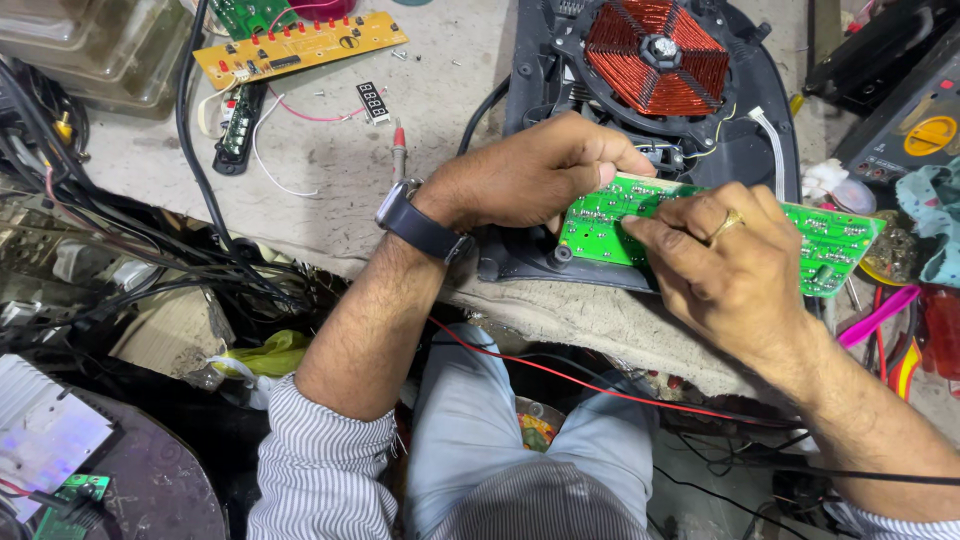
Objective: The person works on a green circuit board removed from a fan-like appliance on a cluttered workbench. They hold the board steady, work on its components with a soldering iron, reposition and turn the board repeatedly, and finally hold it up and inspect it through a magnifying glass.
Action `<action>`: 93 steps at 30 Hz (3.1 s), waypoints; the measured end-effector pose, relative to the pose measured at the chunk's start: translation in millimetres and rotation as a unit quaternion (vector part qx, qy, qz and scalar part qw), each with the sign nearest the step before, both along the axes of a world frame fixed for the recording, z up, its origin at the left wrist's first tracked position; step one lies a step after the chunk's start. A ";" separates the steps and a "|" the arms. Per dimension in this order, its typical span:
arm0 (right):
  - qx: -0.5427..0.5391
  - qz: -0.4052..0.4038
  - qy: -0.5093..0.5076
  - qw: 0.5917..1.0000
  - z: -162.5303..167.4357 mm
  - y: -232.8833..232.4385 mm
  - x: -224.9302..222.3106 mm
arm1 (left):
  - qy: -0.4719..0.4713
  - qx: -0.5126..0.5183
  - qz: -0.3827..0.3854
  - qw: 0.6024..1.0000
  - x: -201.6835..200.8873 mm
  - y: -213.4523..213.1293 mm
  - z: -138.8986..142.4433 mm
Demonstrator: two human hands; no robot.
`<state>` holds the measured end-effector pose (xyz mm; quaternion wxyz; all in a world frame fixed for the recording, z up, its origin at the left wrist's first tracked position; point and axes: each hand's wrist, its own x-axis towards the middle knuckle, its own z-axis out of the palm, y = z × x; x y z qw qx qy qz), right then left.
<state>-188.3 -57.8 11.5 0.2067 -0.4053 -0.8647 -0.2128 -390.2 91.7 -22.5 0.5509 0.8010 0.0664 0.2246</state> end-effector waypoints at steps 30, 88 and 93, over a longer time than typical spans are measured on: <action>-0.053 0.046 0.018 0.997 2.3 7.8 -16.7 | -0.068 0.115 0.021 0.991 4.6 -2.1 -6.9; -0.071 0.080 -0.045 0.993 13.5 13.1 -27.0 | -0.116 0.137 0.035 0.983 11.5 -1.6 -10.3; -0.073 0.079 -0.046 0.993 14.2 16.0 -23.9 | -0.104 0.129 0.029 0.986 11.0 0.8 -15.4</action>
